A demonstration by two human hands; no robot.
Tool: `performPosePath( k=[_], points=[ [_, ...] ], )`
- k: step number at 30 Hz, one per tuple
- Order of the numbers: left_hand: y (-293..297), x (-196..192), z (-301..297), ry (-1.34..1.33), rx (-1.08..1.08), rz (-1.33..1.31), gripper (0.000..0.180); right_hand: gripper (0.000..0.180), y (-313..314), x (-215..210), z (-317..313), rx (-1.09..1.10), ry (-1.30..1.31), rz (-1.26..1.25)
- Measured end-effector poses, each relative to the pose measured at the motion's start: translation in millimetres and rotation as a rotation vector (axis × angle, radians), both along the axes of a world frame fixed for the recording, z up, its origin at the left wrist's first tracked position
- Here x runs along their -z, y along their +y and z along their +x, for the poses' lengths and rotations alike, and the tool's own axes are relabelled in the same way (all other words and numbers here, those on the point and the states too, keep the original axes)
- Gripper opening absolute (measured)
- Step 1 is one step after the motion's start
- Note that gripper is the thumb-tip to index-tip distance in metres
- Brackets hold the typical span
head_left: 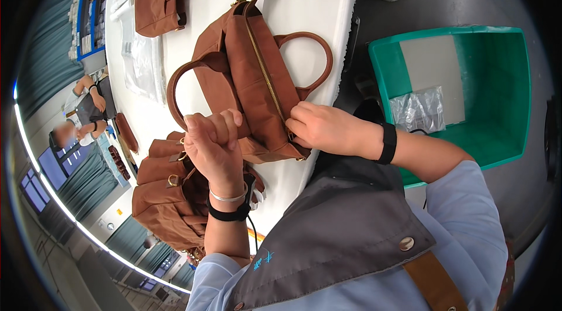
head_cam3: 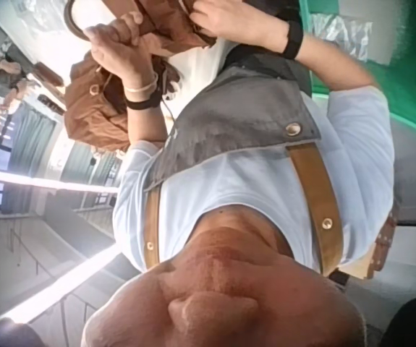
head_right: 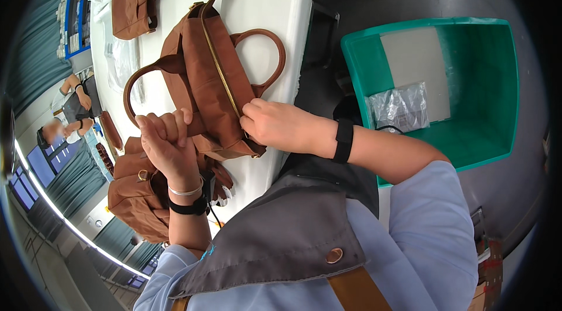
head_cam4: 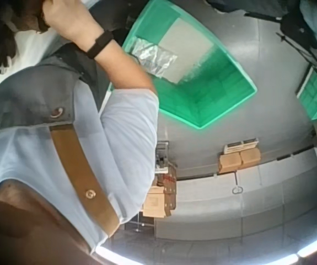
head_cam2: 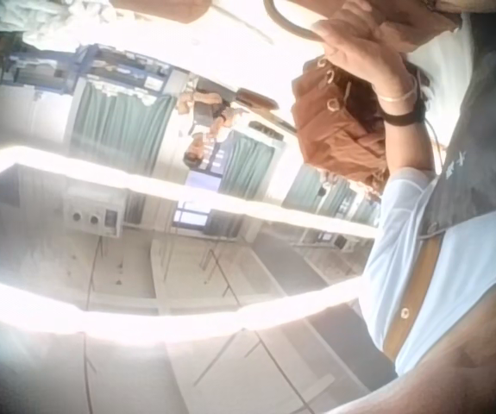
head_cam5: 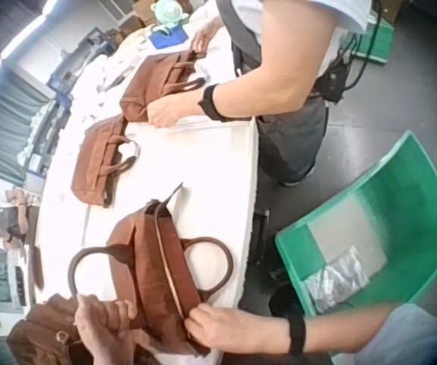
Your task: The person attaches a metal zipper pull to a brown handbag, then inserts white paper stuffing into the bag's interior and handles. They zip the bag closed and place it on a table with other finished bags. The person repeats this process for multiple bags.
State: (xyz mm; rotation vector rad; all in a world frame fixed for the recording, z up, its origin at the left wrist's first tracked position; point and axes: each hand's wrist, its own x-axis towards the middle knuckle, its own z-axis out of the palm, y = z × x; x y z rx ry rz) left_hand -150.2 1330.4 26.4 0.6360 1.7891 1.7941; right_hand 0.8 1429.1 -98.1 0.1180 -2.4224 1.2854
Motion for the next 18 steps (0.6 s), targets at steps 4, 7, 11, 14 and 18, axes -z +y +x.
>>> performPosePath(
  k=[4, 7, 11, 14, 18],
  points=[
    [2.6, 0.1, 1.1, 0.002, -0.002, -0.004, 0.047, 0.01, -0.4, 0.5, 3.9, 0.019, 0.015, -0.019],
    [2.4, 0.2, 1.0, 0.009, 0.006, -0.003, 0.047, 0.015, 1.3, 0.8, 6.4, 0.039, 0.077, -0.035],
    [1.9, 1.1, 1.0, 0.001, 0.017, 0.002, 0.047, 0.019, 0.3, 2.3, 8.8, 0.03, 0.047, -0.043],
    [1.1, 2.3, 1.0, 0.003, 0.043, 0.004, 0.046, 0.018, 1.2, 0.1, 9.7, 0.027, 0.053, -0.051],
    [-1.6, 2.9, 0.6, 0.003, 0.13, -0.006, 0.046, 0.021, 2.7, 4.9, 5.1, 0.007, 0.067, -0.048]
  ],
)
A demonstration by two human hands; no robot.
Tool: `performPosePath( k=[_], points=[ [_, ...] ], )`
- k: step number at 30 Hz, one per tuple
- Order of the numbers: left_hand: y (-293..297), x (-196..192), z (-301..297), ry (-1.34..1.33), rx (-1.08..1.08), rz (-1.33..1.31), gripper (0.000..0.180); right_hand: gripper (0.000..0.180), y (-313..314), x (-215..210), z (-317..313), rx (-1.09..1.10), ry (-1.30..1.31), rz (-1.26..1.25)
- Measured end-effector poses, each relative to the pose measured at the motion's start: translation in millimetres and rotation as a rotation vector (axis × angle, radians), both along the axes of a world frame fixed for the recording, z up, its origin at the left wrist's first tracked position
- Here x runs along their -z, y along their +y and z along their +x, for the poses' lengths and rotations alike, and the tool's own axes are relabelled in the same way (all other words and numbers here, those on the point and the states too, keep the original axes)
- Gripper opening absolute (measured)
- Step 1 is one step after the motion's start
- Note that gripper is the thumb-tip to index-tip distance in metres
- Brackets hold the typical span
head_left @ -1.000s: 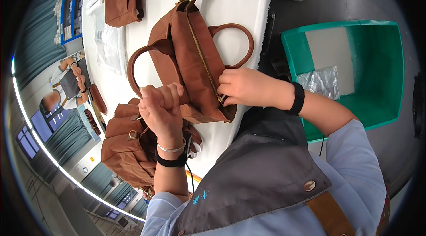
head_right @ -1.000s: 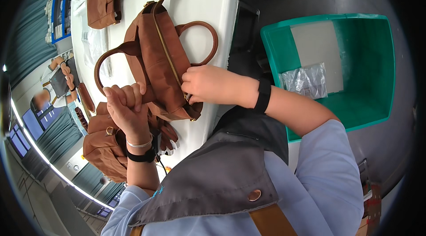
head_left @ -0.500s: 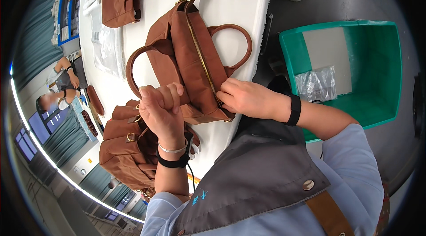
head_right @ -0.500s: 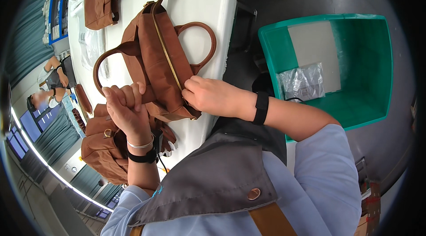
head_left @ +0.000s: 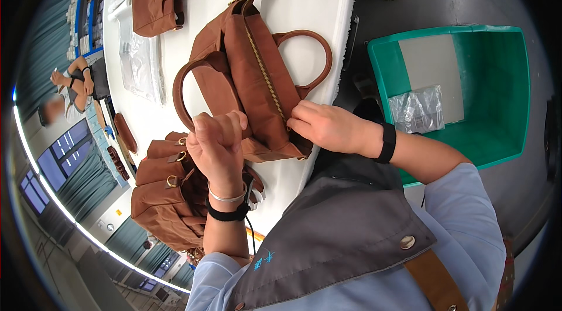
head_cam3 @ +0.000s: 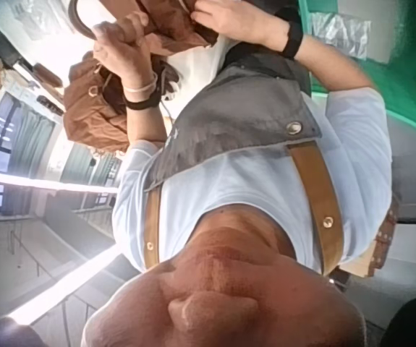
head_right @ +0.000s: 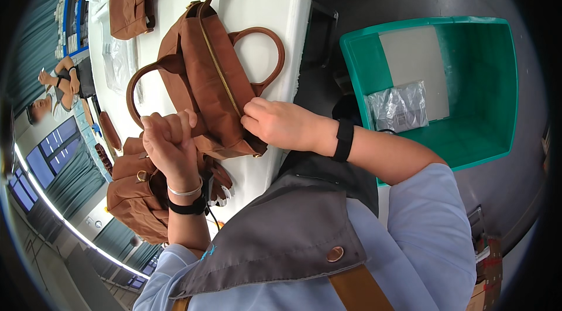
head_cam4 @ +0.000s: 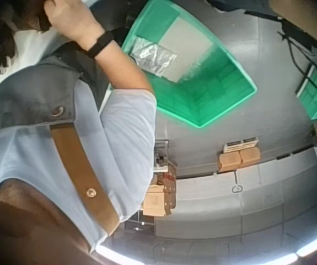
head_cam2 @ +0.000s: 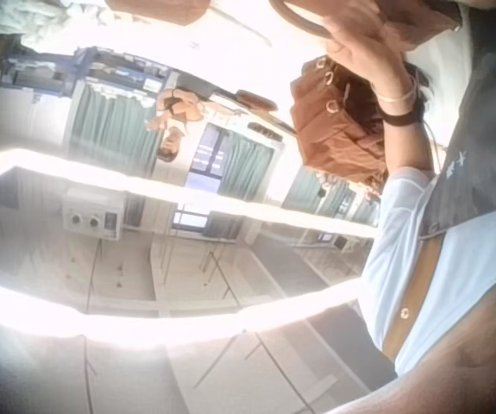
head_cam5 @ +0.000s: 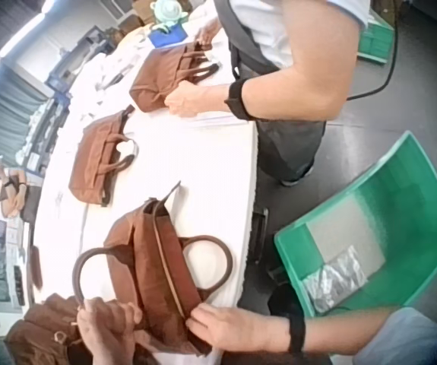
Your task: The person attaches a metal zipper pull to a brown handbag, then inserts white paper stuffing into the bag's interior and handles. They zip the bag closed and place it on a table with other finished bags. The person repeats this process for multiple bags.
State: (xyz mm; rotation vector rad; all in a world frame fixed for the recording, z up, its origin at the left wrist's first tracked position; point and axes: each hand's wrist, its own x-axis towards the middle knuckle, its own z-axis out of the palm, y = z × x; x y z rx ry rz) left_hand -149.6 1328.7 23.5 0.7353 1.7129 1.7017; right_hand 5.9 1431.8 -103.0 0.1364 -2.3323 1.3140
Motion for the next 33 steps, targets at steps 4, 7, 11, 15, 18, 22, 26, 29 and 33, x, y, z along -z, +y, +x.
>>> performPosePath(
  k=[4, 7, 11, 15, 18, 22, 26, 29, 33],
  points=[
    [-2.1, -1.3, 0.0, -0.001, 0.094, -0.029, 0.045, 0.01, 9.0, 0.3, -13.1, 0.045, 0.007, 0.192],
    [-3.1, -1.5, 3.1, 0.033, 0.173, -0.074, 0.046, 0.01, 27.6, 3.0, -37.6, 0.196, 0.072, 0.261],
    [-2.1, 1.6, 7.1, 0.122, 0.239, -0.104, 0.044, 0.006, 56.8, 14.5, -80.4, 0.474, 0.033, 0.284],
    [0.2, -2.0, 1.6, 0.197, 0.175, -0.162, 0.03, 0.009, 61.3, 6.7, -79.4, 0.501, -0.03, -0.006],
    [-2.6, -11.2, 11.5, 0.582, 0.018, -0.396, 0.036, 0.015, 58.6, -6.7, -52.1, 0.527, 0.0, -0.309],
    [29.0, -31.9, 14.9, 1.551, 0.316, -0.394, 0.05, 0.011, 33.2, -0.9, -14.4, 0.23, -0.225, -0.793],
    [69.0, -61.3, 28.3, 1.664, 0.984, -0.658, 0.036, 0.006, 20.1, -8.7, -1.4, 0.213, -0.269, -0.923],
    [91.9, -56.9, 25.2, 1.718, 1.341, -0.687, 0.022, 0.011, 15.7, -8.2, 5.9, 0.179, -0.28, -0.862],
    [108.2, -52.4, 32.2, 2.158, 1.692, -0.853, 0.008, 0.004, 3.2, 12.5, 11.9, 0.147, -0.104, -0.439]
  ],
)
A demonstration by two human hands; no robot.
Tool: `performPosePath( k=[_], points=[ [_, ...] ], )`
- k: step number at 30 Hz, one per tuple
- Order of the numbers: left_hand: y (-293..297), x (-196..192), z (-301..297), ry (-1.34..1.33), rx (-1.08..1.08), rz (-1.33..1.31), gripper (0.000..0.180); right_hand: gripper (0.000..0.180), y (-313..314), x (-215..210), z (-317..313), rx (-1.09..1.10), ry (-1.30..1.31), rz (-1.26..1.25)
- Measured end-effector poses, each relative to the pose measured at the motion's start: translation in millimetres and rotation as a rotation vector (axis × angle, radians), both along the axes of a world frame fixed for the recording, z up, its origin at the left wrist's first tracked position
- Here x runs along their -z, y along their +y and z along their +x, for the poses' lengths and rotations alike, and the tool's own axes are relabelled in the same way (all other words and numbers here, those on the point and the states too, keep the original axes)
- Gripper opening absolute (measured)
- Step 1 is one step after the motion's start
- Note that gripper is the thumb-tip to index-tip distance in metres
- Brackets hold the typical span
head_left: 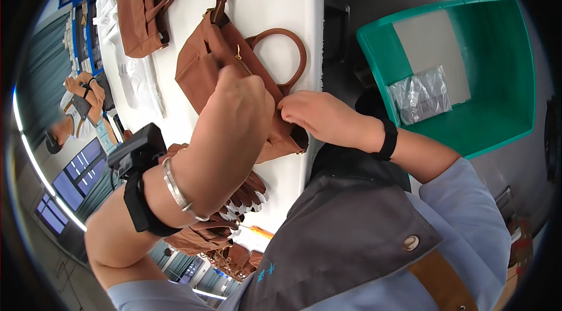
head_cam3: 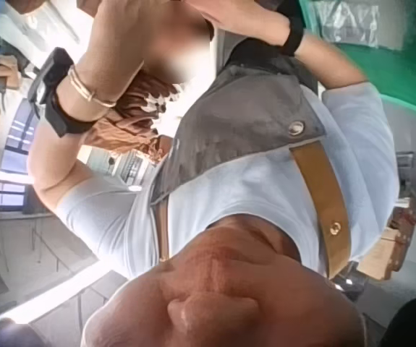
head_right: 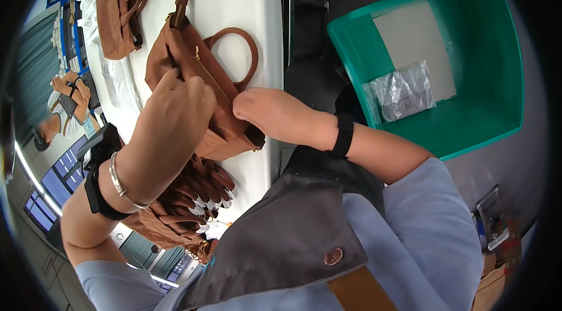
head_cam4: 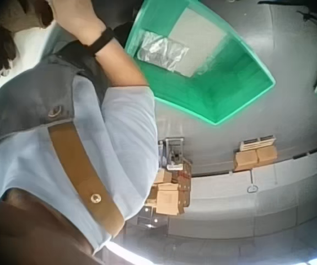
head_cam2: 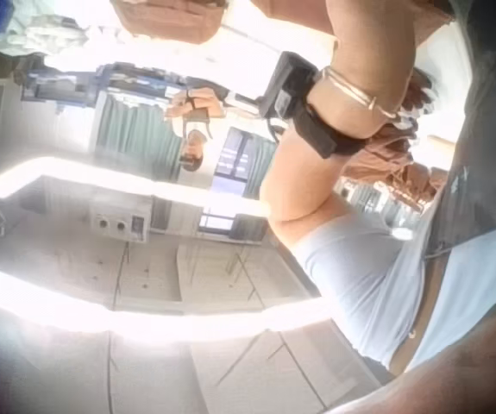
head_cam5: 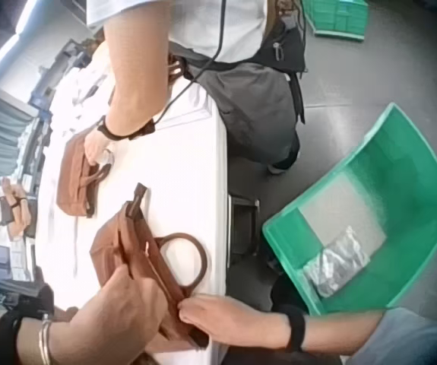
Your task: The person attaches a metal zipper pull to a brown handbag, then inserts white paper stuffing into the bag's interior and handles. They zip the bag closed and place it on a table with other finished bags. The person repeats this process for multiple bags.
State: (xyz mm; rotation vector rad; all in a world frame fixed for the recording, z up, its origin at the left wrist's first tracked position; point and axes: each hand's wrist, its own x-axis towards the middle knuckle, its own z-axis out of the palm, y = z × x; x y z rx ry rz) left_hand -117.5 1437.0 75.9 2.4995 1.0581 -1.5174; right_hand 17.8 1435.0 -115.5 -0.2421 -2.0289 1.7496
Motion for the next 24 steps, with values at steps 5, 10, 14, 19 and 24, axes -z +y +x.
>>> performPosePath(
  k=[5, 10, 14, 19, 24],
  points=[
    [3.3, 28.6, 2.8, 0.058, 0.073, -0.25, 0.03, 0.005, 6.3, 7.3, 4.2, -0.001, 0.271, 0.302],
    [0.7, 21.6, -1.6, -0.063, -0.146, -0.391, 0.021, 0.01, 10.6, 16.4, 10.2, -0.278, 0.211, 0.453],
    [-8.2, 0.1, -7.5, 0.073, -0.161, -0.388, 0.003, 0.008, 14.5, 12.6, 2.7, -0.248, 0.174, 0.566],
    [-16.0, -22.6, -19.4, -0.03, -0.181, -0.289, 0.015, 0.007, 8.7, 2.3, -16.6, -0.151, 0.189, 0.578],
    [-18.4, -32.1, -25.2, -0.01, -0.18, -0.242, 0.022, 0.009, 7.9, -12.9, -44.9, 0.012, 0.334, 0.603]
  ],
)
